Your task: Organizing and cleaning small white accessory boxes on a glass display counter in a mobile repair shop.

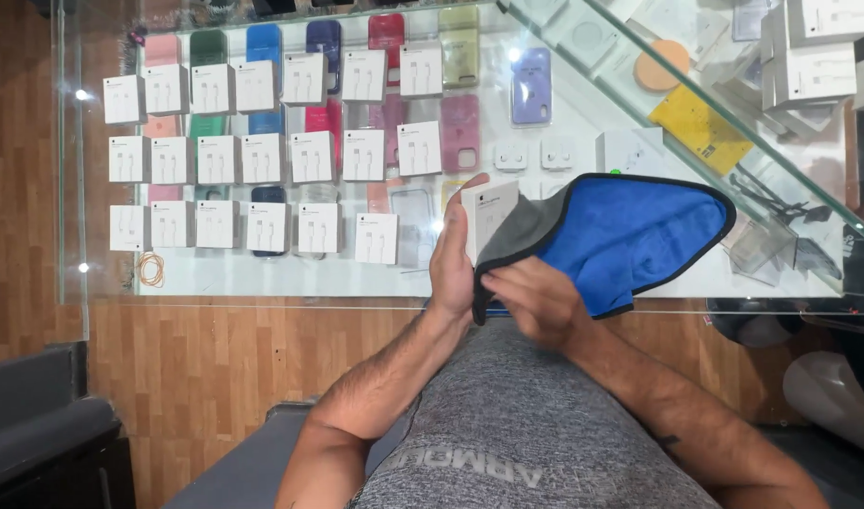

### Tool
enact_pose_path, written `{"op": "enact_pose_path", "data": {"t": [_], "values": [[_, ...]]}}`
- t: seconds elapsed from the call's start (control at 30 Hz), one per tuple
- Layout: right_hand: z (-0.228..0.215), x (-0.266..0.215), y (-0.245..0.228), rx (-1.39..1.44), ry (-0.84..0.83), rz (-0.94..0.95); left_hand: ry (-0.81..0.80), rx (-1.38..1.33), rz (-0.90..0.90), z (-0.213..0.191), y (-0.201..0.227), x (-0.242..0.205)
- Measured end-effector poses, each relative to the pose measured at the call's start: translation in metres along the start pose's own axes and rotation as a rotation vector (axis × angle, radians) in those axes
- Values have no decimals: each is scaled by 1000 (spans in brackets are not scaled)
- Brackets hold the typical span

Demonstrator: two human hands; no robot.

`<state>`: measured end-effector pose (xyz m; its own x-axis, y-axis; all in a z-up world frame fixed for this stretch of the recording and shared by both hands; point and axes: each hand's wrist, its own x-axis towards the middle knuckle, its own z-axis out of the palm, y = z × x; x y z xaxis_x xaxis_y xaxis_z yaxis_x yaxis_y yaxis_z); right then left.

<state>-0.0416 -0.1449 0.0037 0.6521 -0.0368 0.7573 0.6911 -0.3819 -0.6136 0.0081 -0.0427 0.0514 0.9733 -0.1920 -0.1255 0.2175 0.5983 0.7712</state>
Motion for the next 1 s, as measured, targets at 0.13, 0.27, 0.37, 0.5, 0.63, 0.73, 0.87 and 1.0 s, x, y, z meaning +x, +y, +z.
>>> {"op": "enact_pose_path", "data": {"t": [0.13,0.27,0.37,0.5,0.63,0.73,0.87,1.0], "values": [[-11,25,21,11,15,-77,-6,-10,-35,1,-15,-2],[-24,61,2,-136,-7,-19,-114,-100,-37,-14,-37,-7],[-29,64,4,-138,13,5,-156,-60,-41,-22,-39,-3],[-36,69,6,-152,29,54,-193,4,-28,-14,-28,-5],[-37,65,-2,-80,91,222,-157,110,23,-3,-15,-10],[-38,71,-9,-146,73,224,-199,168,14,-15,-25,-6],[-40,56,-4,-52,108,321,-201,223,67,-3,-7,-7],[-39,26,16,246,220,686,-158,121,177,8,0,-3]]}}
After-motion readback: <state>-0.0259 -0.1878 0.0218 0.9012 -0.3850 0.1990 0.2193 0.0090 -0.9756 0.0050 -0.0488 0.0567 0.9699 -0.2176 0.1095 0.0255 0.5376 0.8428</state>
